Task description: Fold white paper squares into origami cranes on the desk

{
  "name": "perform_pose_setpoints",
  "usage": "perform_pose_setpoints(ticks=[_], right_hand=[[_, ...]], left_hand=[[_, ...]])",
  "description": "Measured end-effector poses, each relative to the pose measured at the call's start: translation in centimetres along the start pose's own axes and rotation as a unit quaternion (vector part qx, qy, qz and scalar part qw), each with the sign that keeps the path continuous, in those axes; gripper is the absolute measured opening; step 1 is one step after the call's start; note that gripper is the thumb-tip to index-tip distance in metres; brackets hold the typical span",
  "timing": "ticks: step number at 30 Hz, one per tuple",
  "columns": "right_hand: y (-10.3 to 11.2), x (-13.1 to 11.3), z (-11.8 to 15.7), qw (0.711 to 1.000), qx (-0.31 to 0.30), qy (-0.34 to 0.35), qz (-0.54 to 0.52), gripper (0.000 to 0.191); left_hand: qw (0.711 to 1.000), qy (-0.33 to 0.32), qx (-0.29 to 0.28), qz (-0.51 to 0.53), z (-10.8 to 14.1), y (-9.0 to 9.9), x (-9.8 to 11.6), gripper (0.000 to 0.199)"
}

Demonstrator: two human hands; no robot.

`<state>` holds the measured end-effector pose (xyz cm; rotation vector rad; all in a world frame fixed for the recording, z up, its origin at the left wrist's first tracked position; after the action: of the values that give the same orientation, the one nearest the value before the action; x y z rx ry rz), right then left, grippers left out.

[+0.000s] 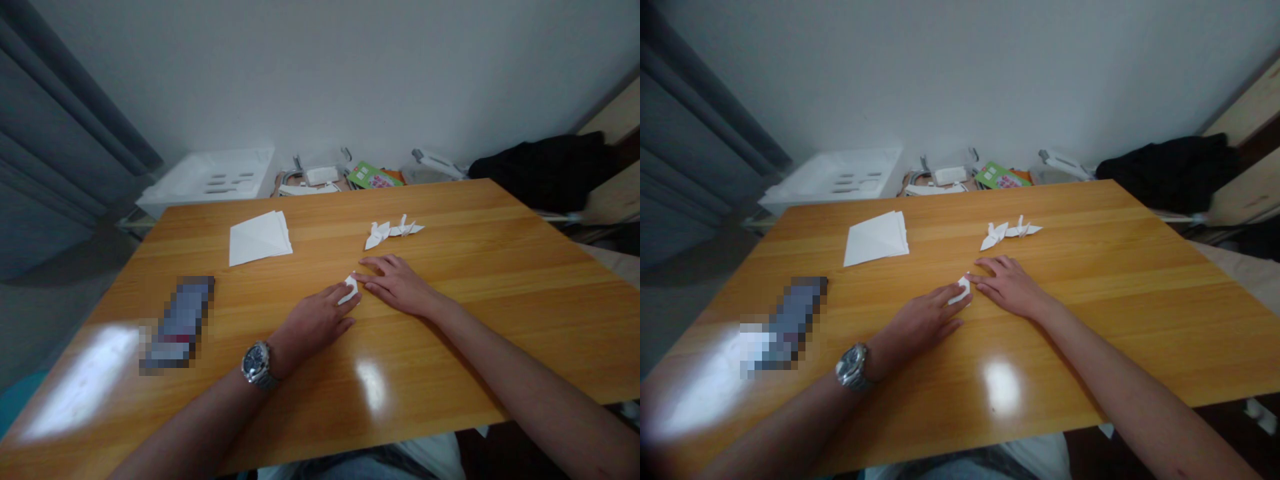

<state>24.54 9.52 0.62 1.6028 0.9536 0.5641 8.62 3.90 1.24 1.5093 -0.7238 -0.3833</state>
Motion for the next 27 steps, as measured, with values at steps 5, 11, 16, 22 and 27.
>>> perform_pose_setpoints(ticks=[5, 11, 16, 22, 27], right_hand=[[-0.2, 0.0, 0.0, 1.0, -0.001, -0.014, -0.002, 0.038], [-0.3, 0.0, 0.0, 1.0, -0.013, -0.018, 0.005, 0.04], [-0.3, -0.1, -0.1, 1.0, -0.02, -0.019, 0.01, 0.041], [-0.3, 0.0, -0.2, 1.0, -0.009, -0.015, 0.01, 0.04], [-0.2, 0.0, -0.2, 1.0, -0.003, -0.016, 0.003, 0.04]], left_hand=[[0.999, -0.014, -0.029, 0.016, 0.3, -0.1, -0.5, 0.047], [0.998, -0.013, -0.034, 0.041, 0.7, 0.2, -0.6, 0.045], [0.998, -0.004, -0.041, 0.053, 0.6, 0.0, -0.8, 0.048], [0.998, 0.007, -0.028, 0.063, 0.4, -0.1, -1.2, 0.05], [0.998, -0.003, -0.022, 0.054, 0.5, -0.1, -1.0, 0.047]])
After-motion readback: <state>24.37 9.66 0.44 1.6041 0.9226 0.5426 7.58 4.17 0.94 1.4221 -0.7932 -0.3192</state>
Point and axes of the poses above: each hand's wrist, its own z-axis away from the middle knuckle, its own y-axis out of the back of the hand, x = y × z, the point moved 7 cm from there along -z, towards the middle knuckle, and after that the axes turned 9 degrees about y, right-handed, at the moved point
